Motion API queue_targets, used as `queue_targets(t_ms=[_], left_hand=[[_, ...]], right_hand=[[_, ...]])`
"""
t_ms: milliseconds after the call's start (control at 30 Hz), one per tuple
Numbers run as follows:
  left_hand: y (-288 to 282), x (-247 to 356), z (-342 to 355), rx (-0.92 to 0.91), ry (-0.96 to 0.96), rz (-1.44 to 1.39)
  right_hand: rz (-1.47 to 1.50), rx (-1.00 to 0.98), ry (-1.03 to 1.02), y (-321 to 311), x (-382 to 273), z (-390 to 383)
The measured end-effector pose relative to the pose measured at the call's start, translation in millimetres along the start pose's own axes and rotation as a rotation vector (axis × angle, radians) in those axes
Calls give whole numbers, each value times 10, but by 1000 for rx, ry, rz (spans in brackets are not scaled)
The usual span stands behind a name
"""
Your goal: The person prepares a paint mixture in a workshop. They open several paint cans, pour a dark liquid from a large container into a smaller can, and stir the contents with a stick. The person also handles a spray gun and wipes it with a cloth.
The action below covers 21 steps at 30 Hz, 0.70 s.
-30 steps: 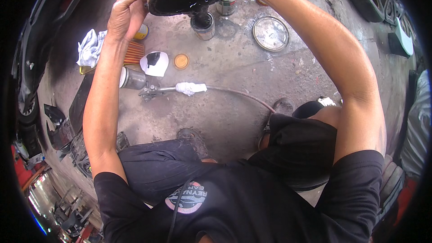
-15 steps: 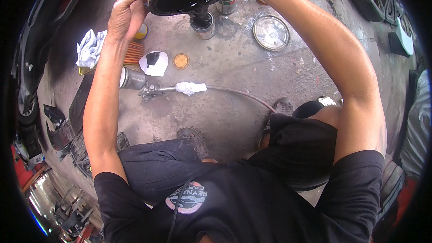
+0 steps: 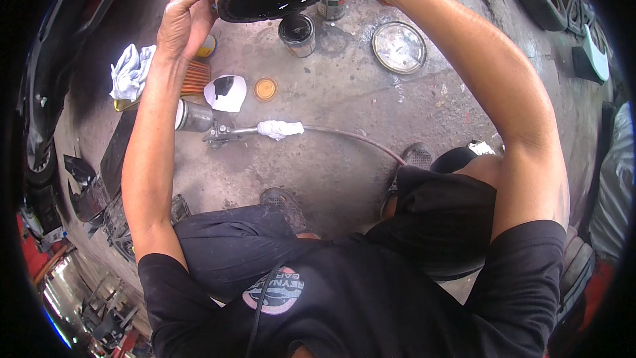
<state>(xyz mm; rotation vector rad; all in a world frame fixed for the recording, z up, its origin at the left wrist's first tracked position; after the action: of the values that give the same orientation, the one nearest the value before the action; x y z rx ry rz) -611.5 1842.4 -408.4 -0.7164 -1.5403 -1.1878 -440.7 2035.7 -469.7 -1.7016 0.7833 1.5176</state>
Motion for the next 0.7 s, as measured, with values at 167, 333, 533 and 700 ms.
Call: queue_targets(t_ms=[167, 333, 533, 700], left_hand=[[-74, -32, 48, -7, 21, 21], [-33, -37, 48, -43, 38, 3], [-83, -61, 69, -28, 33, 24], [-7, -51, 77, -44, 27, 15]], right_hand=[[-30, 32, -11, 24, -38, -44], [-47, 31, -34, 14, -6, 3], [-140, 38, -19, 29, -153, -141], [-5, 14, -18, 21, -12, -9]])
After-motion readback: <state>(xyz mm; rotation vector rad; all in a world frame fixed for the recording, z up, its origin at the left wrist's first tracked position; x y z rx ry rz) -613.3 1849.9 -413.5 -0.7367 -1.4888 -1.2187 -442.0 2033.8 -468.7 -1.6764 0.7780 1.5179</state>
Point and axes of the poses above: each hand's wrist, its own z-axis towards the middle knuckle, its own y-axis out of the palm, x = y × z, the point moved 5 cm from there along z, towards the middle knuckle, and after that the axes turned 6 degrees about x, right-handed, at the moved point
